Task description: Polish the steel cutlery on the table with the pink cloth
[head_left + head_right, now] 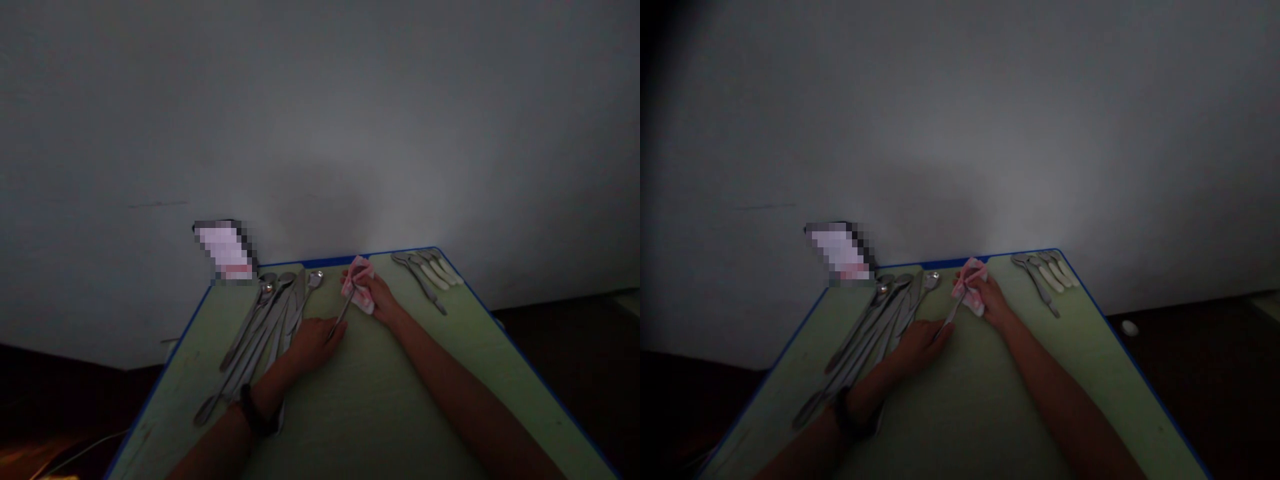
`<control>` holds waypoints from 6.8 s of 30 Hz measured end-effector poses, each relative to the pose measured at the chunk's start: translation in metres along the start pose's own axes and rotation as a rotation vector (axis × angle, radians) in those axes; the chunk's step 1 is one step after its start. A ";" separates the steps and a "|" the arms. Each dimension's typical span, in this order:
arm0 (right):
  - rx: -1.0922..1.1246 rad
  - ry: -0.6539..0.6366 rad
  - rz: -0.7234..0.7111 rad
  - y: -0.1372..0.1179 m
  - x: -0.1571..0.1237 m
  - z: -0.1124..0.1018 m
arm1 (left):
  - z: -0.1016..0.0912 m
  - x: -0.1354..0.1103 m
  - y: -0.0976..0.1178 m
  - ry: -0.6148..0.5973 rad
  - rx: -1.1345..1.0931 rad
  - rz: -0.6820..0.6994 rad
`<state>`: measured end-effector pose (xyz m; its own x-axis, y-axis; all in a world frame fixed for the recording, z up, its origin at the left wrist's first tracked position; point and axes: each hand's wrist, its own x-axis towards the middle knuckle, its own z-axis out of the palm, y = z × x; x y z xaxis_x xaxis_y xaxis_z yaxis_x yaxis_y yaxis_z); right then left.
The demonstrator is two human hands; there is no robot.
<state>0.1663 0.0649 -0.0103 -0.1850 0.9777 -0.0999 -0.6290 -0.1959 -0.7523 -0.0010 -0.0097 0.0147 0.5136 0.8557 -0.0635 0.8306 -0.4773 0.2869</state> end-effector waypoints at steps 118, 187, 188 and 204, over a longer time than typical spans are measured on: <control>-0.028 -0.054 -0.024 -0.005 -0.006 0.008 | 0.000 0.000 0.000 0.013 -0.033 0.008; -0.093 0.193 -0.041 0.040 -0.033 0.056 | -0.002 -0.002 -0.008 -0.014 -0.161 0.112; -0.099 0.195 -0.043 0.042 -0.031 0.054 | 0.000 -0.001 -0.008 0.002 -0.150 0.093; -0.141 0.194 -0.282 0.023 -0.007 0.018 | -0.004 -0.007 -0.006 0.045 -0.086 0.257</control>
<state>0.1395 0.0516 -0.0152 0.1364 0.9906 0.0128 -0.5222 0.0829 -0.8488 -0.0105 -0.0120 0.0175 0.6936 0.7175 0.0644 0.6516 -0.6629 0.3687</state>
